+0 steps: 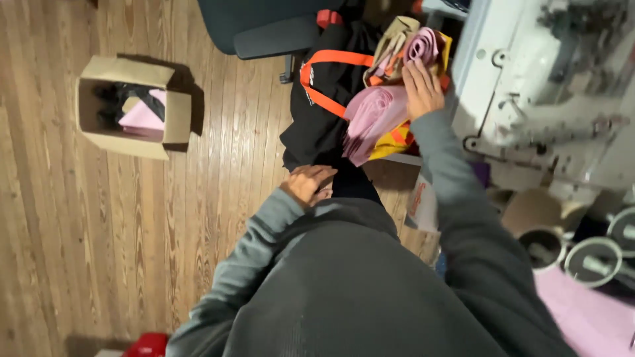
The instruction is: Organizing, rolling, and sorting several sheets of pink material in a workshop.
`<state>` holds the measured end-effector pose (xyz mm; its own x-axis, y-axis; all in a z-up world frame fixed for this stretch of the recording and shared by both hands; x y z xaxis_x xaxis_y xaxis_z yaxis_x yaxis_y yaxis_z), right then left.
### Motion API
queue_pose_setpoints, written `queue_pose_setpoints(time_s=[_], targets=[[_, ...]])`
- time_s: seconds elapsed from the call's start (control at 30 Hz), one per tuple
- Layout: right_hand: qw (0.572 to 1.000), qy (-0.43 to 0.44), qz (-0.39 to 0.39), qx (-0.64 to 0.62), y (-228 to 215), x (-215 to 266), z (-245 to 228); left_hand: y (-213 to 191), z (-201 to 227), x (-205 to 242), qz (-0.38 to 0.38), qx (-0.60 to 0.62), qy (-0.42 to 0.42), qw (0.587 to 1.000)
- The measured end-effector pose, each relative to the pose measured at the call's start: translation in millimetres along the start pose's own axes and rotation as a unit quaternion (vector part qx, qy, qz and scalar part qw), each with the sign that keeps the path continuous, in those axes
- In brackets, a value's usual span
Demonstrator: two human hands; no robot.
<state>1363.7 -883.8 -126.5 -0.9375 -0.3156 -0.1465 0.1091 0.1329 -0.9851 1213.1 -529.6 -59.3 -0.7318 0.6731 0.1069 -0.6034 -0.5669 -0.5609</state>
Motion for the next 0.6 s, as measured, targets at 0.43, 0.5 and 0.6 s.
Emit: queue_pose_setpoints(time_s=[0.43, 0.5, 0.6], targets=[[0.972, -0.170, -0.057, 0.150, 125, -64, 117, 7, 5, -25, 0.071, 0.060, -0.142, 0.986], [0.979, -0.146, -0.070, 0.124, 136, -60, 131, 4, 6, -31, 0.082, 0.060, -0.139, 0.985], [0.983, -0.073, -0.106, 0.128, 107, -67, 133, -1, 9, -33, 0.082, 0.069, -0.162, 0.981]])
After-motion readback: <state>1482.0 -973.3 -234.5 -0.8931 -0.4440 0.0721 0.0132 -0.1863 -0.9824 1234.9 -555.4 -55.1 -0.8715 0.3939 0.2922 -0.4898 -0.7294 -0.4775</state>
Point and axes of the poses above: each hand's wrist, its own x-axis away from the middle knuckle, its own y-axis out of the palm, z = x × y, the point moved 1 cm from there along -x, towards the middle knuckle, and after that the axes turned 7 degrees about y, right-handed, at the moved point
